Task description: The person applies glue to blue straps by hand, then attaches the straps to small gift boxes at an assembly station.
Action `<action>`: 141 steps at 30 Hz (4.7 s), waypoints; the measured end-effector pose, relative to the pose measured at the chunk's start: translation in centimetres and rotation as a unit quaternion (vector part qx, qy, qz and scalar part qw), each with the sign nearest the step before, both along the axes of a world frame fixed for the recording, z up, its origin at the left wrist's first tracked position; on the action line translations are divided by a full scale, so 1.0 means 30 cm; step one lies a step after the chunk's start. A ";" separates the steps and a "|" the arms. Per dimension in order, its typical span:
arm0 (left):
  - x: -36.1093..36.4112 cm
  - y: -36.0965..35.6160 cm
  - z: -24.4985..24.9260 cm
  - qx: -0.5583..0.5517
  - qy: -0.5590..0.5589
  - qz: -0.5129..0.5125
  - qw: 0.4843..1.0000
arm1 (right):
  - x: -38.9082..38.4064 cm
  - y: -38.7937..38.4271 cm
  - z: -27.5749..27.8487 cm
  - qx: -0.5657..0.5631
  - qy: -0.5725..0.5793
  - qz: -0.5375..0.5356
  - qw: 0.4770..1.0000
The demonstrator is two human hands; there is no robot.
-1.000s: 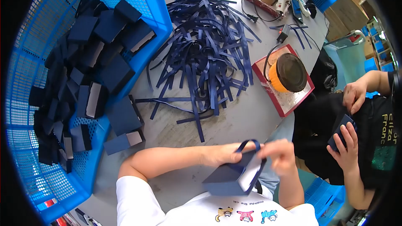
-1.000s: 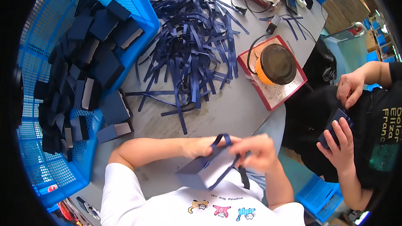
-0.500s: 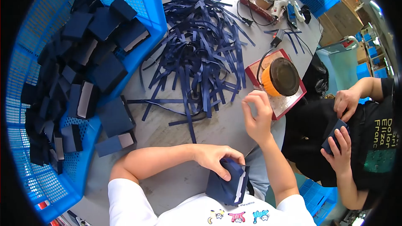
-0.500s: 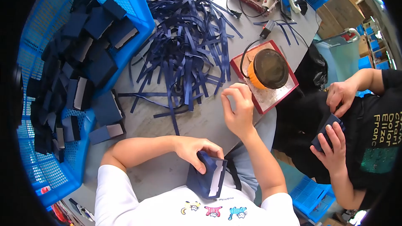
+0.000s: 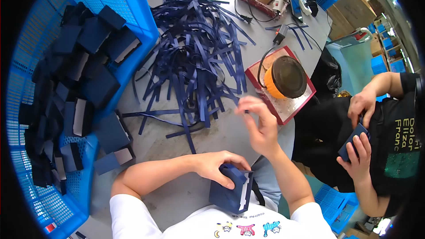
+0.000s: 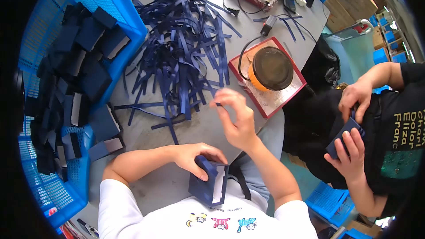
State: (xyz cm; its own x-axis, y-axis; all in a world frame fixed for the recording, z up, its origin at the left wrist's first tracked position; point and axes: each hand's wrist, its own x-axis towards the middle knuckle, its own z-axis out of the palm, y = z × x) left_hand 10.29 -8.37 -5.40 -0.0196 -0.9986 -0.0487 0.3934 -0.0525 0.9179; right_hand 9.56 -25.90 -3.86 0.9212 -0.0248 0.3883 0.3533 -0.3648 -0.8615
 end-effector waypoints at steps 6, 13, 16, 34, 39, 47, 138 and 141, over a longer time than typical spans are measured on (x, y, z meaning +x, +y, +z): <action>0.003 -0.009 -0.011 0.028 0.018 -0.002 0.999 | -0.164 -0.089 0.117 0.400 0.248 -0.038 0.882; -0.001 -0.009 -0.033 0.028 0.044 0.018 0.998 | -0.157 -0.236 0.145 0.363 0.270 -0.203 0.868; -0.002 -0.010 -0.042 0.035 0.049 0.029 0.998 | -0.119 -0.287 0.140 0.330 0.239 -0.255 0.877; -0.002 -0.009 -0.051 0.016 0.067 0.033 0.997 | -0.024 -0.383 0.078 0.311 0.227 -0.286 0.878; 0.000 -0.010 -0.047 0.016 0.069 0.031 0.997 | -0.021 -0.381 0.066 0.295 0.232 -0.293 0.879; 0.013 -0.006 -0.038 0.043 0.073 0.048 0.995 | -0.105 -0.399 0.083 0.416 0.224 -0.232 0.850; -0.060 -0.031 0.040 0.056 -0.186 0.370 0.908 | -0.484 -0.027 0.098 0.011 0.287 -0.185 0.940; -0.068 -0.022 0.038 0.084 -0.170 0.361 0.913 | -0.485 -0.029 0.092 0.008 0.300 -0.181 0.937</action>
State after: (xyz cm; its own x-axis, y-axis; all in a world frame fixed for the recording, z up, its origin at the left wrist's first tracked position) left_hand 8.27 -9.02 -4.24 0.6858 -0.7231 -0.0824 0.0742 -0.0431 0.9963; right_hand -4.99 -26.76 -1.10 0.9039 -0.3786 -0.1989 -0.3394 -0.3520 -0.8723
